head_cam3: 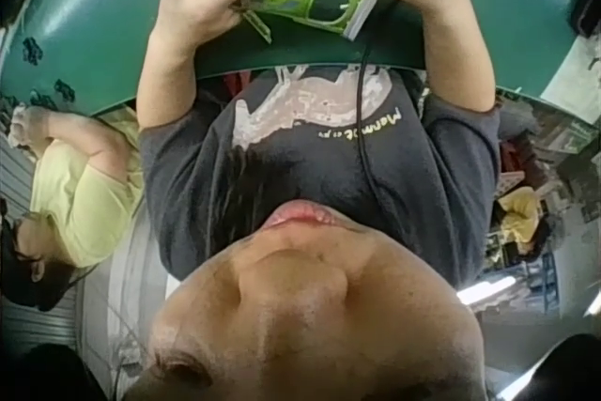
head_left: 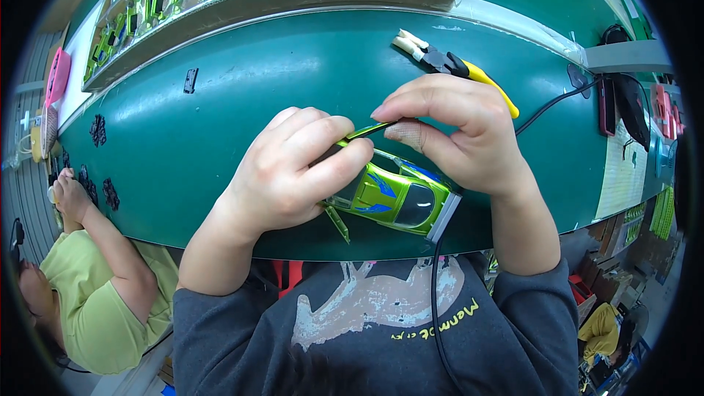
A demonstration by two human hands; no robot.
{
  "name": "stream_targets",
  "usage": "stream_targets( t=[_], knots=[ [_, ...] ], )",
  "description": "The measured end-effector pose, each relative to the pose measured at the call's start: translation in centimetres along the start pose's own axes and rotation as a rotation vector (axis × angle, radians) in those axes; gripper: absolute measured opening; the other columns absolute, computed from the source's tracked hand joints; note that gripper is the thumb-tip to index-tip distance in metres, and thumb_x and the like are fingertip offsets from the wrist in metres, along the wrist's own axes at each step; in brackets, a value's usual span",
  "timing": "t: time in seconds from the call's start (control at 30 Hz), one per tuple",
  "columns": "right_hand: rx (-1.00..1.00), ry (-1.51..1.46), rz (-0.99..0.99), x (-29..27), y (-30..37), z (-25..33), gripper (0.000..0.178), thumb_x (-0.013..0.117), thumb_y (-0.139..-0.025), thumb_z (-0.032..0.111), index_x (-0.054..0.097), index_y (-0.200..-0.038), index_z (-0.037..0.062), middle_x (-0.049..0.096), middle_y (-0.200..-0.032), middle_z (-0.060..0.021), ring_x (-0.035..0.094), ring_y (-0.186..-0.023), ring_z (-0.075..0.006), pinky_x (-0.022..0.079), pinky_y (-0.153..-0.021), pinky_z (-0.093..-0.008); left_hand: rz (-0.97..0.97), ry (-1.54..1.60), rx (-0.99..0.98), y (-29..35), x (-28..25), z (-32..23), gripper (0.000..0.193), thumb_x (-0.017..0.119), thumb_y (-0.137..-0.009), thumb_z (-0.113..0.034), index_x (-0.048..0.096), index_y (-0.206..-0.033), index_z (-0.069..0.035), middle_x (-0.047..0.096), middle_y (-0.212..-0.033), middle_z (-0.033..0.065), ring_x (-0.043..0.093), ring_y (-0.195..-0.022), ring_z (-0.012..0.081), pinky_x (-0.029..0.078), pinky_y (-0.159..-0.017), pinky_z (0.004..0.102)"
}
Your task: The person assembles small black plastic components into a green toy car shell by hand at a production workbench.
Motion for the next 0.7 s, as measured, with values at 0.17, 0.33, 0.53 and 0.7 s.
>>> stream_targets(
  t=[0.17,0.33,0.53,0.7],
  knots=[
    [-0.080,0.080,0.019,0.0,-0.1,0.5,0.014,0.074,-0.075,0.003,0.070,-0.089,0.0022,0.069,-0.085,-0.0109,0.068,-0.077,-0.0268,0.055,-0.068,-0.0334,-0.144,0.088,-0.031,0.4,0.6,0.1,0.056,0.067,-0.065,0.004,0.052,-0.118,-0.003,0.062,-0.090,0.0109,0.060,-0.071,0.0267,0.046,-0.064,0.0367],
    [-0.068,0.075,0.079,0.4,0.1,0.7,0.014,0.075,-0.074,0.005,0.069,-0.086,0.0018,0.068,-0.082,-0.0103,0.067,-0.075,-0.0274,0.054,-0.066,-0.0351,-0.139,0.110,-0.044,0.2,0.9,-0.3,0.072,0.065,-0.068,0.006,0.043,-0.137,0.001,0.060,-0.084,0.0107,0.058,-0.068,0.0263,0.047,-0.064,0.0374],
    [-0.071,0.122,0.077,0.8,0.2,0.8,0.013,0.074,-0.071,0.004,0.067,-0.083,0.0024,0.067,-0.078,-0.0103,0.066,-0.073,-0.0277,0.053,-0.064,-0.0363,-0.110,0.105,-0.030,0.3,1.3,-0.3,0.073,0.062,-0.074,0.005,0.038,-0.143,0.004,0.059,-0.080,0.0099,0.058,-0.067,0.0247,0.046,-0.062,0.0358],
    [-0.068,0.117,0.047,1.0,0.6,0.6,0.010,0.073,-0.069,0.002,0.067,-0.078,0.0033,0.066,-0.074,-0.0094,0.066,-0.070,-0.0268,0.053,-0.062,-0.0354,-0.068,0.087,-0.013,0.1,1.4,-0.6,0.069,0.059,-0.077,0.003,0.038,-0.143,0.005,0.060,-0.081,0.0102,0.058,-0.067,0.0238,0.046,-0.061,0.0355]
  ],
)
Point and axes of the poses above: each hand's wrist, its own y-axis away from the middle knuckle, its own x-axis out of the palm, z = x × y, the point moved 4 cm from there along -y, towards the middle knuckle
